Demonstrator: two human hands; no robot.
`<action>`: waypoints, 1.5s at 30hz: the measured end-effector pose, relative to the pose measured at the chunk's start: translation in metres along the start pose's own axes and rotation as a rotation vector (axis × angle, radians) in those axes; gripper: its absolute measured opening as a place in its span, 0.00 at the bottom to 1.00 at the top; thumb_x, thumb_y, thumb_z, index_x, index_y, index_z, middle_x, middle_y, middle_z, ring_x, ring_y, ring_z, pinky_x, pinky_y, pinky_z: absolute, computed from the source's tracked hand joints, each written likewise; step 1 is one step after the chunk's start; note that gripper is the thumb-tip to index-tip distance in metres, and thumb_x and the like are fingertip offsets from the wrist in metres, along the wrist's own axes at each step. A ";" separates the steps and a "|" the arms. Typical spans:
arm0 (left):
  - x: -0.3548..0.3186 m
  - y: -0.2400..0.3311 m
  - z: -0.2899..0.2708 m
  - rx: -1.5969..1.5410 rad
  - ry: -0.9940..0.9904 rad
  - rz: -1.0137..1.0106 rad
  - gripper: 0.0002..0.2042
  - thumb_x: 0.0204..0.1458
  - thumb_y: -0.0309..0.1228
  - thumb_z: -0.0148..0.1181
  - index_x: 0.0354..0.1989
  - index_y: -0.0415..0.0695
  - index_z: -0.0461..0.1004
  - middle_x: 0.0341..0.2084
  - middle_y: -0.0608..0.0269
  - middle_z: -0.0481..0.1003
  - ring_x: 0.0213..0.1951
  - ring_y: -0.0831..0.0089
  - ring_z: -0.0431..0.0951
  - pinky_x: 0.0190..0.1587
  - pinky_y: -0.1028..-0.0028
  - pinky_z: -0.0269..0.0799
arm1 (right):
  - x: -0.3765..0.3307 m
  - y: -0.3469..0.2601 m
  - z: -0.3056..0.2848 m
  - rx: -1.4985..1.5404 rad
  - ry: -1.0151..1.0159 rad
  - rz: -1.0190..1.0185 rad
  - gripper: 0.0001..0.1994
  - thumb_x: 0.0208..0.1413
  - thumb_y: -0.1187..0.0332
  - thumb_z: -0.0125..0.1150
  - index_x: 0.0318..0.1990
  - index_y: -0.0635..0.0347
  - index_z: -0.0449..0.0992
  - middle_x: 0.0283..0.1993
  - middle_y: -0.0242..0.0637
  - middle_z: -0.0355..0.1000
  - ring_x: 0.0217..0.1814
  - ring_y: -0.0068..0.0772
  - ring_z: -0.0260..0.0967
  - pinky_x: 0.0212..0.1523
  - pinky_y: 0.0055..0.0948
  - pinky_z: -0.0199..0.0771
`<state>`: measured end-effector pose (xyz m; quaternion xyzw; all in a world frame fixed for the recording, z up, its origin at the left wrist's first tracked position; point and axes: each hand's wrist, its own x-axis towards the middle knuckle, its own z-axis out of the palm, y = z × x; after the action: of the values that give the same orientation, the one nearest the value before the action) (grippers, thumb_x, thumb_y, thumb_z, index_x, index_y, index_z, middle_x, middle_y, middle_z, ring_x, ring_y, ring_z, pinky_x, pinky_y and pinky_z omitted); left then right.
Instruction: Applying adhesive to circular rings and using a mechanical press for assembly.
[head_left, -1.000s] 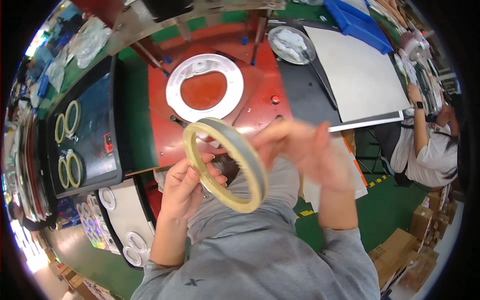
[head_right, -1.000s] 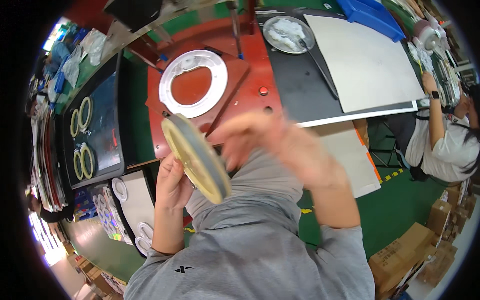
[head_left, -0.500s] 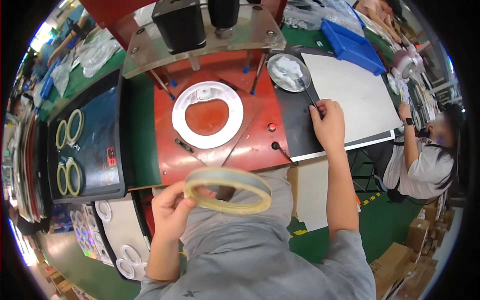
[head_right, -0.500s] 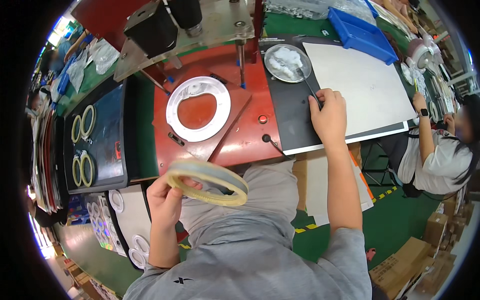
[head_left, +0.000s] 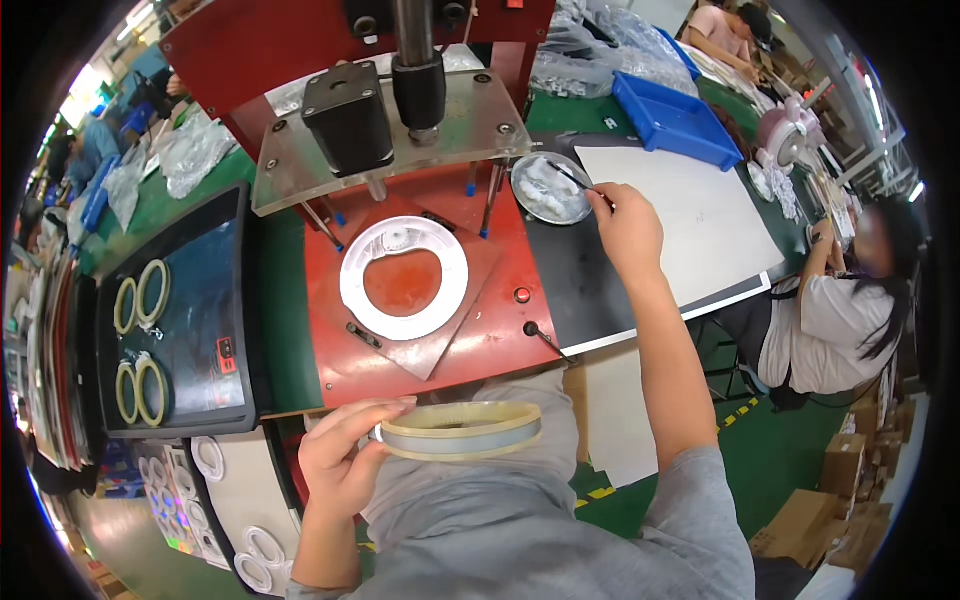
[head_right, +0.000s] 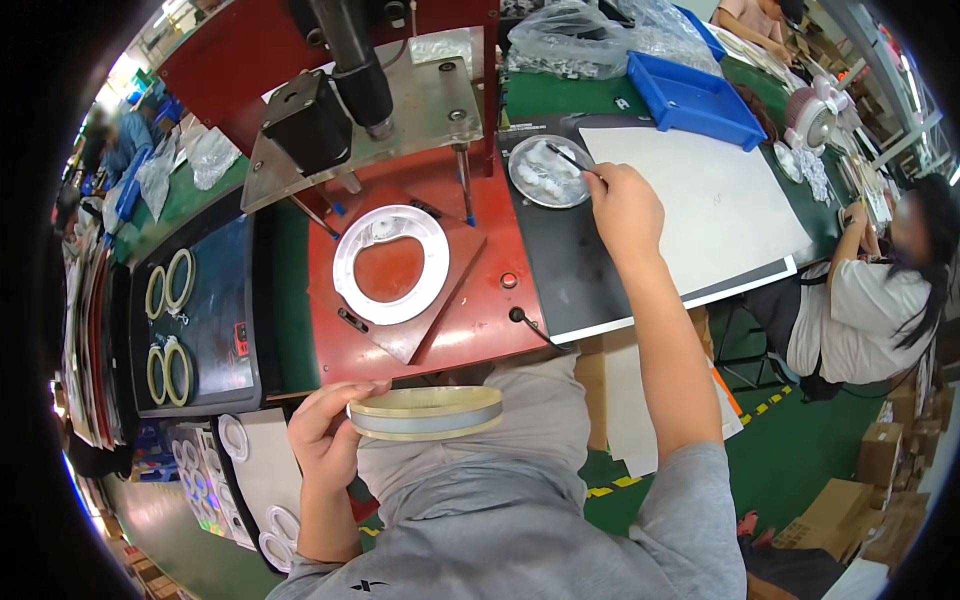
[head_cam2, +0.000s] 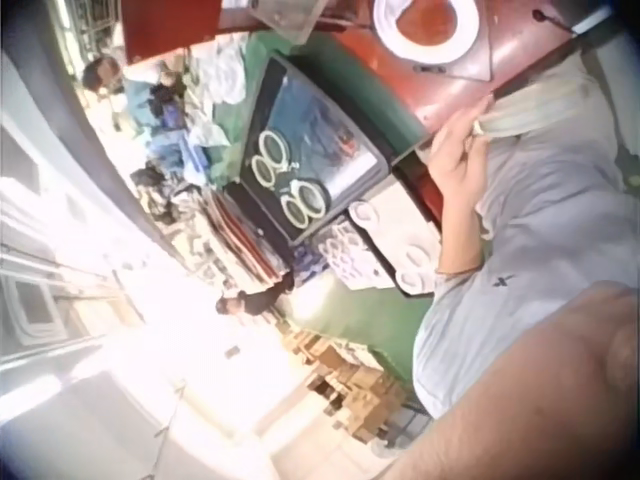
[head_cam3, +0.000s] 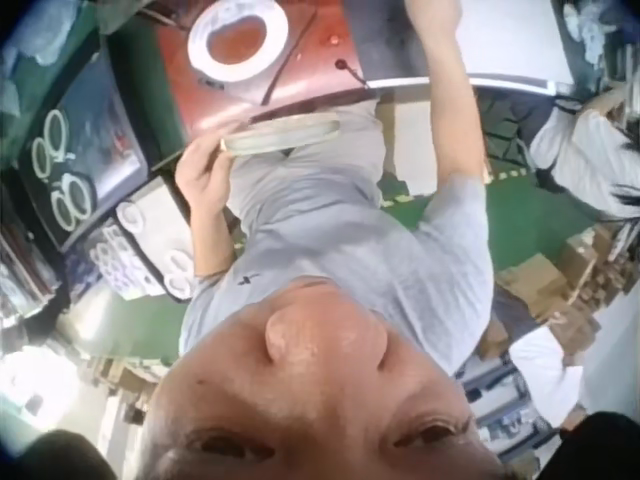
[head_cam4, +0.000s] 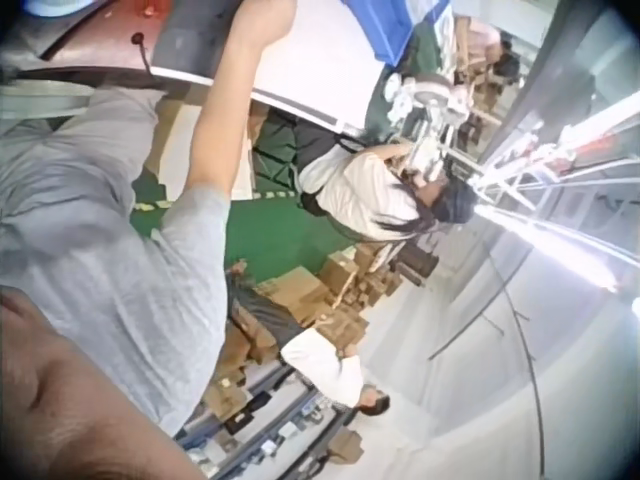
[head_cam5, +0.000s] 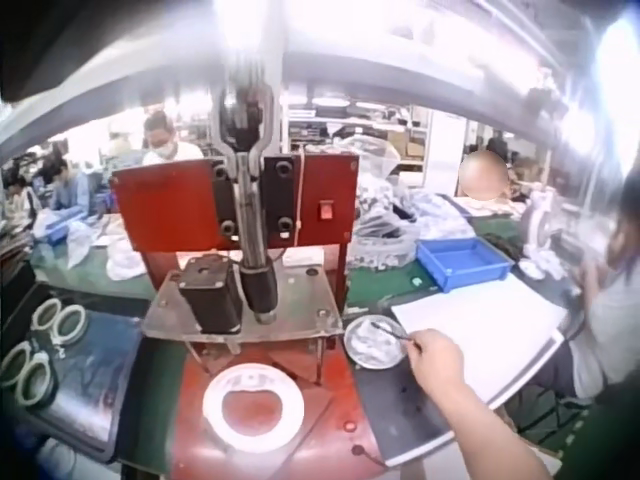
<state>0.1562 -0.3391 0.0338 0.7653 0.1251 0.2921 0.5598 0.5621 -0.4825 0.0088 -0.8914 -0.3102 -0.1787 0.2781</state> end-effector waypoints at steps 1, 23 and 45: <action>0.001 0.002 -0.001 0.038 0.008 0.006 0.14 0.54 0.22 0.65 0.49 0.33 0.81 0.44 0.47 0.85 0.47 0.56 0.86 0.51 0.68 0.80 | 0.000 0.002 -0.002 -0.044 -0.015 -0.009 0.10 0.62 0.62 0.65 0.39 0.57 0.86 0.39 0.43 0.81 0.42 0.52 0.78 0.41 0.44 0.77; 0.057 0.037 -0.018 0.147 -0.008 0.504 0.14 0.50 0.28 0.70 0.45 0.37 0.86 0.44 0.53 0.76 0.44 0.61 0.79 0.42 0.69 0.76 | -0.106 -0.082 -0.141 1.071 -0.520 0.047 0.06 0.65 0.77 0.63 0.47 0.69 0.80 0.33 0.40 0.79 0.25 0.15 0.67 0.24 0.15 0.62; 0.042 0.059 -0.035 0.405 -0.218 0.603 0.16 0.44 0.20 0.68 0.44 0.32 0.80 0.40 0.47 0.82 0.42 0.52 0.86 0.43 0.63 0.85 | -0.058 -0.162 -0.234 -0.017 -0.777 -0.855 0.14 0.40 0.75 0.70 0.38 0.66 0.82 0.30 0.38 0.75 0.23 0.33 0.73 0.20 0.29 0.67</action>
<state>0.1615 -0.3101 0.1086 0.8895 -0.1108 0.3299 0.2961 0.3788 -0.5452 0.2257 -0.6893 -0.7207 0.0628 0.0396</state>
